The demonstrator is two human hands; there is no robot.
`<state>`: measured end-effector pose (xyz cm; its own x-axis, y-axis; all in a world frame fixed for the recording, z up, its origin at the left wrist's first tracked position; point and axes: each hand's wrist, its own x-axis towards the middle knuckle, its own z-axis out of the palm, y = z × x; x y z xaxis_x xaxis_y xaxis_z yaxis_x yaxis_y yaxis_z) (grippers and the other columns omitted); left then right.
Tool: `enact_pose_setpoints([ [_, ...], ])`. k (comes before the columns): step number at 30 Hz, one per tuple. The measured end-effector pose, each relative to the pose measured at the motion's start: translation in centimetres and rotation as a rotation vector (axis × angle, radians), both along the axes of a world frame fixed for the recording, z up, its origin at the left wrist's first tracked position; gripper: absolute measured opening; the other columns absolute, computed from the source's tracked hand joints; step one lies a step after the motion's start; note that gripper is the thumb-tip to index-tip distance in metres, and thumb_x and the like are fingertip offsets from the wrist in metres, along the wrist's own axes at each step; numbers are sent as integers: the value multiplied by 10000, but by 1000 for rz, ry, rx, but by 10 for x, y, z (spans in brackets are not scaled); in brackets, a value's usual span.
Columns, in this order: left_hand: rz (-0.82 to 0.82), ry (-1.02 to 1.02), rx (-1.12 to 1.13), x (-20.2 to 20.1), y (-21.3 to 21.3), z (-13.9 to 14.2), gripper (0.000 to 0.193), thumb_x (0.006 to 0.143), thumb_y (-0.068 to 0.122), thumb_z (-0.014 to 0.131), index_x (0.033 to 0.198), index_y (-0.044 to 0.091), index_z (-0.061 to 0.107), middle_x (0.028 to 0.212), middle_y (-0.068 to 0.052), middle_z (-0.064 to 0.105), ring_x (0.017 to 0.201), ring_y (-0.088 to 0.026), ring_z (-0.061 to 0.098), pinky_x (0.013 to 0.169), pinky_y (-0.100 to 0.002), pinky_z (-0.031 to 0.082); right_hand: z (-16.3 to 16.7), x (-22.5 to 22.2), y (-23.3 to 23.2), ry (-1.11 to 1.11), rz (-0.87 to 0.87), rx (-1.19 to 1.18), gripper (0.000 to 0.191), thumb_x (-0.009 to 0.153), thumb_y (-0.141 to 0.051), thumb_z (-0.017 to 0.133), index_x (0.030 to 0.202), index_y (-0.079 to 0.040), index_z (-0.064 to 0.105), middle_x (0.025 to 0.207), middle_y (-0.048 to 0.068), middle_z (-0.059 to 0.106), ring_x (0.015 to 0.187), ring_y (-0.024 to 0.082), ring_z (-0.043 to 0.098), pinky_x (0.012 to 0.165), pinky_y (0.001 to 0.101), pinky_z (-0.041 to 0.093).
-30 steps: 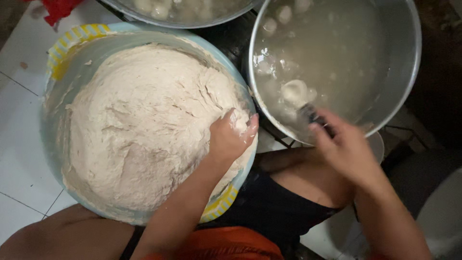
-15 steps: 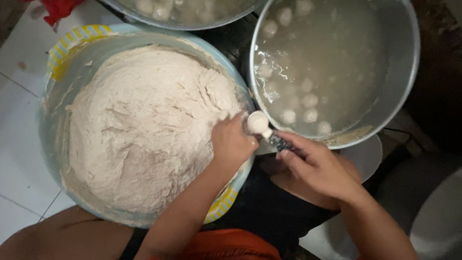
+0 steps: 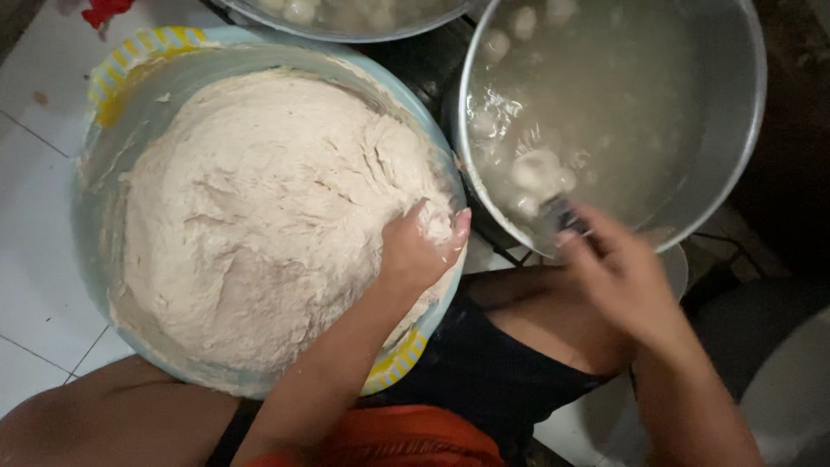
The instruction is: The person sits on the floor with a large basin of dough on their lap. They scoop portions of dough with a hand scoop, shape each portion into a ball, and drop the balls into a water-filled basin beside them, repeating the cycle continuously.
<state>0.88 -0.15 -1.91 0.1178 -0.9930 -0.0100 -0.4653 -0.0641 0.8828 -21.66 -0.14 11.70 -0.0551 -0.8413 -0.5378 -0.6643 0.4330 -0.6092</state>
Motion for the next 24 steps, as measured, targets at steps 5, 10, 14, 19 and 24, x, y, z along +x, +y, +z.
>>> enact_pose_setpoints([
  [5, -58, 159, -80, -3, 2, -1, 340, 781, 274, 810, 942, 3, 681, 772, -145, 716, 693, -346, 740, 634, -402, 595, 0, 35, 23, -106, 247, -141, 506, 943, -166, 632, 1437, -80, 566, 1061, 105, 741, 898, 188, 718, 790, 313, 561],
  [10, -106, -28, 111, -6, -4, 13, 282, 787, 240, 841, 943, 36, 724, 784, -171, 717, 768, -381, 734, 680, -431, 590, -11, 42, 28, -306, 317, -237, 455, 978, -112, 629, 1416, -13, 554, 1123, 87, 722, 986, 179, 696, 859, 312, 549],
  [14, -233, -335, 307, 9, -23, 40, 792, 642, 312, 876, 1278, -60, 586, 930, -254, 724, 893, -431, 708, 807, -508, 561, -24, 35, 19, -516, 97, 79, 457, 992, -113, 608, 1442, -52, 567, 992, 49, 698, 734, 102, 574, 632, 249, 490],
  [19, -354, -629, 715, 48, -45, 63, 1036, 847, 775, 650, 1503, 14, 399, 1357, -405, 470, 1173, -499, 575, 882, -539, 528, -32, 7, -3, -452, -64, 154, 494, 966, -138, 584, 1460, -125, 562, 853, 31, 670, 564, 64, 547, 467, 225, 460],
  [24, -345, -614, 515, 59, -35, 52, 1022, 789, 806, 604, 1418, 3, 546, 1201, -351, 646, 1089, -460, 659, 914, -508, 542, -54, -23, -38, -221, -292, 145, 587, 981, -118, 531, 1563, -196, 543, 827, 106, 604, 612, 164, 526, 524, 312, 439],
])
